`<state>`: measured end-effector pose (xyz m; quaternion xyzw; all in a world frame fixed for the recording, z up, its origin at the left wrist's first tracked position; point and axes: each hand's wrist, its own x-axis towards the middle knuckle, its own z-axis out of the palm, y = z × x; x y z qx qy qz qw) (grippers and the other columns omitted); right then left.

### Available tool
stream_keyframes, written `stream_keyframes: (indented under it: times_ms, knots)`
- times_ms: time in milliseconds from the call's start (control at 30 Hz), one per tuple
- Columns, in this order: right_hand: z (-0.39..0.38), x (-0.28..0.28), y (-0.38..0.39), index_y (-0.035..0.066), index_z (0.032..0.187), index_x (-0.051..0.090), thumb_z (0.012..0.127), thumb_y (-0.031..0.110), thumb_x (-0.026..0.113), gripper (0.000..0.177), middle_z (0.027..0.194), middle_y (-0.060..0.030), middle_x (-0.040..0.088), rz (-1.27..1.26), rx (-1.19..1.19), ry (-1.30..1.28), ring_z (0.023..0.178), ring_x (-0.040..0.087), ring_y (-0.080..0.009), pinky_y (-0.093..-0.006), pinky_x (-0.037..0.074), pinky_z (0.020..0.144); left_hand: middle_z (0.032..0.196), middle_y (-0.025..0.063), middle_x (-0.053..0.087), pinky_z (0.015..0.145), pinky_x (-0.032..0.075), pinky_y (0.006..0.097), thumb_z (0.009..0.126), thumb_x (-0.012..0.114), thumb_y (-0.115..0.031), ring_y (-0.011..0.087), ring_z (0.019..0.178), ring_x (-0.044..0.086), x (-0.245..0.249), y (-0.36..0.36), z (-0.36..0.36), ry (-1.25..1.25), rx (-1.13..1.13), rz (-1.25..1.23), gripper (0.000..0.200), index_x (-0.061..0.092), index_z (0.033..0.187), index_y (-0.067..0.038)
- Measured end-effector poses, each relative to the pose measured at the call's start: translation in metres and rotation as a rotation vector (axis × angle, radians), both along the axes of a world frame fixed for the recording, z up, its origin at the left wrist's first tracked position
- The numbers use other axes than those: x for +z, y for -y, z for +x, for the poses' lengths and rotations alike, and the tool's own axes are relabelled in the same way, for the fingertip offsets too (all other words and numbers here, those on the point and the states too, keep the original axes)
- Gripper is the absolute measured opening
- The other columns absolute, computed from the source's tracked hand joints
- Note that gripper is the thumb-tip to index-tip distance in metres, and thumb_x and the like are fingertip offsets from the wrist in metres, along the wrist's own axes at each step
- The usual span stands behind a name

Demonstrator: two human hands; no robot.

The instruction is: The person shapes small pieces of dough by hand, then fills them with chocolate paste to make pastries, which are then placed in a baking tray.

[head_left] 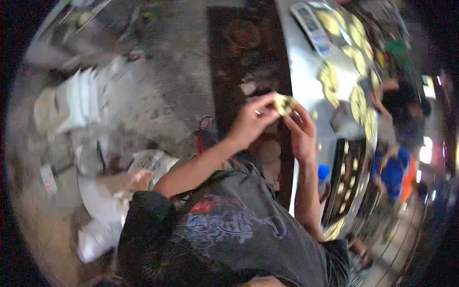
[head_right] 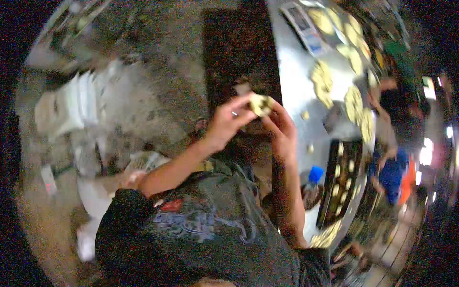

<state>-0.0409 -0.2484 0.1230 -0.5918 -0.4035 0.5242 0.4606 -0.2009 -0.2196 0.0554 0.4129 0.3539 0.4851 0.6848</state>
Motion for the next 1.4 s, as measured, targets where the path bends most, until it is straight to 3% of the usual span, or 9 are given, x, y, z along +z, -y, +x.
stream_keyframes:
  times_ms: [133, 233, 367, 533, 767, 867, 1000, 1267, 1400]
  knots:
    - [0.007, 0.006, 0.025, 0.001, 0.122, 0.067, 0.096, 0.004, 0.066, 0.026, 0.118, -0.0075, 0.063, 0.196, -0.156, 0.232, 0.109, 0.061, -0.0149, -0.0286, 0.048, 0.099, 0.12, 0.0053, 0.063, 0.087, 0.051, 0.0229, 0.094, 0.066, -0.004, 0.0076, 0.099, 0.062, 0.029, 0.002, 0.013, 0.114, -0.198, 0.03, 0.049, 0.052, 0.141, 0.003]
    - [0.024, 0.001, 0.046, 0.002, 0.111, 0.069, 0.096, 0.013, 0.069, 0.019, 0.099, -0.0029, 0.063, 0.208, -0.292, 0.337, 0.079, 0.059, -0.0087, -0.0239, 0.05, 0.07, 0.123, 0.0066, 0.063, 0.094, 0.049, 0.0252, 0.094, 0.065, -0.004, 0.0122, 0.107, 0.061, 0.044, 0.0, 0.036, 0.004, -0.311, 0.14, 0.045, 0.057, 0.138, 0.001]
    - [0.062, 0.008, 0.102, 0.008, 0.096, 0.065, 0.096, 0.025, 0.07, 0.018, 0.077, 0.0052, 0.058, -0.077, -0.334, -0.065, 0.065, 0.051, -0.0052, -0.0209, 0.04, 0.057, 0.119, 0.0067, 0.064, 0.093, 0.049, 0.0262, 0.097, 0.064, -0.006, 0.0133, 0.109, 0.06, 0.048, 0.02, 0.074, -0.113, -0.548, 0.337, 0.035, 0.064, 0.131, -0.003]
    - [0.082, -0.018, 0.157, 0.004, 0.11, 0.066, 0.099, 0.022, 0.065, 0.021, 0.089, 0.0004, 0.062, 0.022, -0.649, -0.137, 0.079, 0.056, -0.0081, -0.0245, 0.047, 0.071, 0.108, 0.0041, 0.066, 0.086, 0.05, 0.0258, 0.096, 0.065, -0.007, 0.0117, 0.098, 0.06, 0.027, 0.023, 0.13, -0.211, -0.812, 0.79, 0.036, 0.065, 0.133, -0.008]
    - [0.112, -0.018, 0.196, 0.003, 0.099, 0.072, 0.092, 0.008, 0.071, 0.008, 0.1, -0.0046, 0.06, 0.328, -0.905, 0.186, 0.088, 0.056, -0.0128, -0.0271, 0.047, 0.079, 0.081, -0.0076, 0.052, 0.065, 0.037, 0.021, 0.092, 0.076, -0.021, 0.0042, 0.072, 0.044, 0.055, 0.07, 0.217, -0.177, -0.957, 0.18, 0.048, 0.063, 0.137, -0.01]
    - [0.135, -0.015, 0.207, 0.003, 0.092, 0.067, 0.091, 0.006, 0.071, 0.005, 0.095, -0.0048, 0.058, 0.381, -0.894, 0.447, 0.081, 0.055, -0.0165, -0.0309, 0.046, 0.071, 0.08, -0.0062, 0.056, 0.062, 0.038, 0.0212, 0.097, 0.069, -0.031, 0.0037, 0.071, 0.047, 0.055, 0.102, 0.258, -0.133, -0.773, 0.279, 0.043, 0.066, 0.131, -0.004]
    - [0.167, 0.009, 0.224, 0.004, 0.102, 0.065, 0.09, 0.005, 0.072, 0.014, 0.091, -0.007, 0.06, 0.294, -0.717, 0.537, 0.087, 0.061, -0.0182, -0.031, 0.05, 0.076, 0.074, -0.0003, 0.062, 0.058, 0.04, 0.0229, 0.103, 0.05, -0.052, 0.0054, 0.064, 0.05, 0.044, 0.096, 0.291, -0.403, -1.144, 0.024, 0.059, 0.075, 0.103, 0.002]
    - [0.266, -0.045, 0.258, 0.004, 0.099, 0.06, 0.089, 0.014, 0.078, 0.023, 0.095, -0.0029, 0.066, 0.233, -0.96, -0.148, 0.088, 0.059, -0.0079, -0.0238, 0.048, 0.079, 0.109, 0.0055, 0.06, 0.063, 0.051, 0.0225, 0.105, 0.056, -0.028, 0.0076, 0.084, 0.057, 0.023, 0.15, 0.343, -0.151, -0.926, 0.21, 0.035, 0.068, 0.123, -0.001]
    - [0.287, -0.04, 0.273, 0.003, 0.1, 0.062, 0.092, 0.012, 0.074, 0.018, 0.094, -0.0039, 0.065, 0.25, -1.018, -0.253, 0.085, 0.06, -0.0087, -0.0247, 0.05, 0.076, 0.1, 0.0041, 0.06, 0.062, 0.048, 0.022, 0.105, 0.054, -0.023, 0.0068, 0.078, 0.055, 0.038, 0.179, 0.364, -0.218, -0.968, 0.334, 0.038, 0.059, 0.137, -0.004]
